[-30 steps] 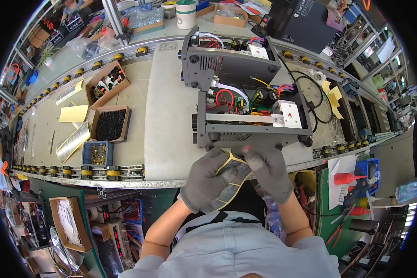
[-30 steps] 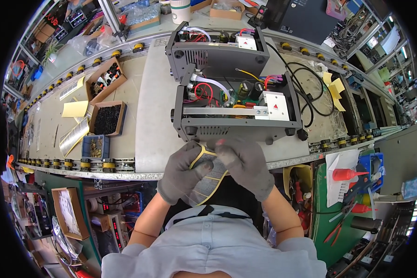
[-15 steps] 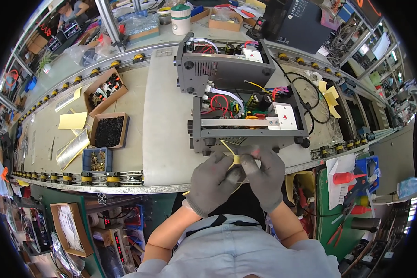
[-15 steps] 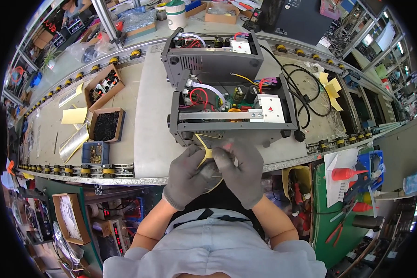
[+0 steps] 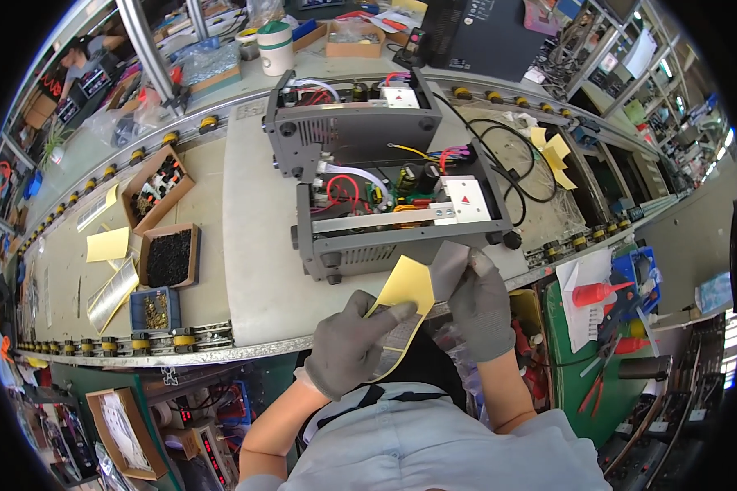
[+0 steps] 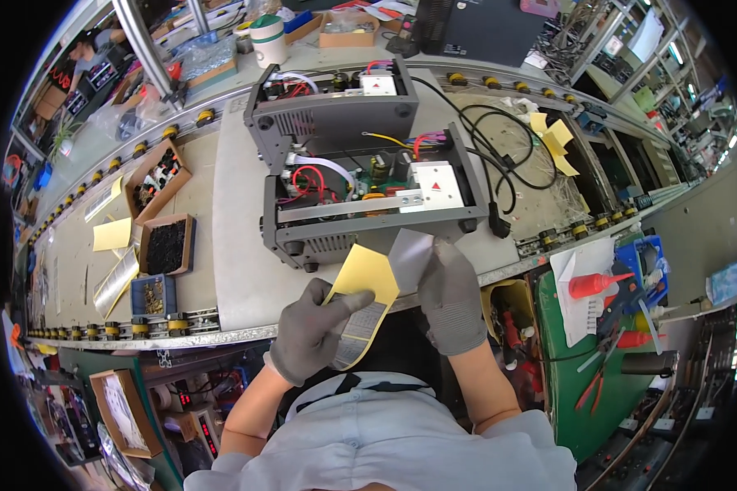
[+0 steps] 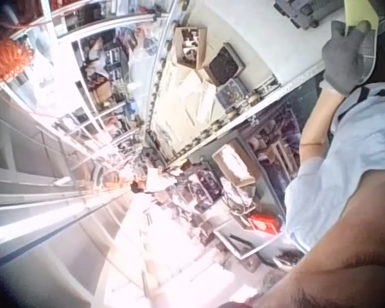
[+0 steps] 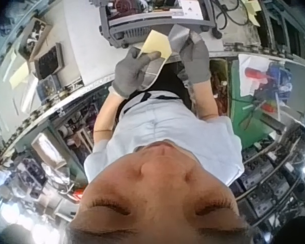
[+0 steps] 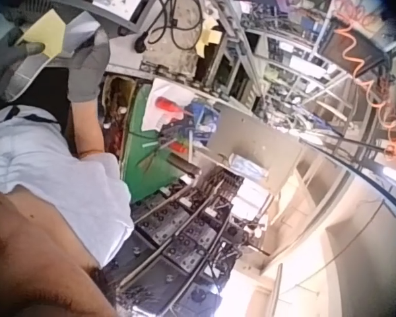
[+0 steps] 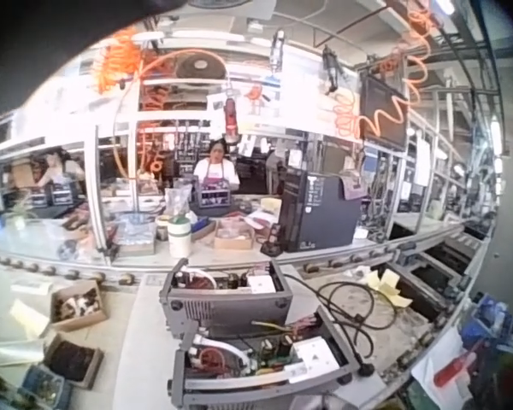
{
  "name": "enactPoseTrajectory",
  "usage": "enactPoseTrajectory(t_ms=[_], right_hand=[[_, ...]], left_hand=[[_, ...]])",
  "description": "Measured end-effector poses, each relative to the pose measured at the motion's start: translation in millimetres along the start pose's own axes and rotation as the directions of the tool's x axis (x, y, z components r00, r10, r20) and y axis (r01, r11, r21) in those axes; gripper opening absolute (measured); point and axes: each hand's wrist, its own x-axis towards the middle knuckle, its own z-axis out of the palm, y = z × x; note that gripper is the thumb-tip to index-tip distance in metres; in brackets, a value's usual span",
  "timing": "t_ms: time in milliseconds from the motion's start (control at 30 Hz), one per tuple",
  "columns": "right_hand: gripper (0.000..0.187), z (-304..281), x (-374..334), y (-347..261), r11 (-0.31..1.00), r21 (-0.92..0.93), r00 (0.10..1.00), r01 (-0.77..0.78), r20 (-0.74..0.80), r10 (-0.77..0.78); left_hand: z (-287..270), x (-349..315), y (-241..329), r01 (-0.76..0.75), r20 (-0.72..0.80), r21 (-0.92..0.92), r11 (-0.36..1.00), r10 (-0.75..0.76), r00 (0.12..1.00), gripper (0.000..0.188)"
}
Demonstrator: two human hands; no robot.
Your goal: Assembling electrical components, applying adhesive labels, and using tools to secure parts inside an inverter housing.
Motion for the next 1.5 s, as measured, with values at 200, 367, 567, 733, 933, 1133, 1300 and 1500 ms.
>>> enactPoseTrajectory(t_ms=[200, 367, 567, 733, 933, 1133, 1300, 1500], right_hand=[[0.022, -9.4, -1.4, -37.9, 0.999, -0.027, 0.933, 0.020, -0.358, -0.028], [0.016, -3.1, -0.8, -53.4, 0.942, -0.334, 0.975, 0.038, -0.194, -0.108], [0.011, 5.9, 17.6, -56.2, 0.430, -0.513, 0.666, 0.743, 0.634, -0.393], [0.015, 8.2, 23.8, -48.4, 0.413, -0.442, 0.594, 0.797, 0.699, -0.398], [0.020, -5.1, 23.6, -45.3, 0.411, -0.418, 0.564, 0.811, 0.744, -0.357], [0.044, -33.5, 9.1, -35.4, 0.659, -0.518, 0.809, 0.545, 0.532, -0.252], [0.047, -55.1, -13.0, -21.9, 0.995, -0.096, 0.976, -0.017, 0.216, 0.037], [0.028, -0.7, -23.9, -18.9, 0.850, -0.491, 0.932, -0.194, 0.179, 0.316]], left_hand=[[12.2, 14.7, -6.0, 0.135, 0.294, -0.046, 0.990, -0.116, 0.949, 0.024], [37.4, 32.5, -42.8, 0.412, 0.622, -0.532, 0.740, 0.011, 0.783, 0.074], [61.8, 39.1, -48.2, 0.736, 0.778, -0.615, 0.283, 0.065, 0.625, 0.109], [78.0, 33.1, -41.6, 0.742, 0.744, -0.668, 0.051, 0.083, 0.663, 0.108], [67.2, 36.5, -36.0, 0.601, 0.601, -0.799, 0.015, 0.009, 0.799, 0.049], [41.0, 35.0, -37.2, 0.714, 0.695, -0.671, 0.203, -0.166, 0.700, 0.042], [30.5, 35.5, -27.3, 0.662, 0.594, -0.481, 0.575, -0.342, 0.728, 0.039], [21.7, 31.1, -12.0, 0.603, 0.592, -0.327, 0.728, -0.339, 0.731, 0.038]])
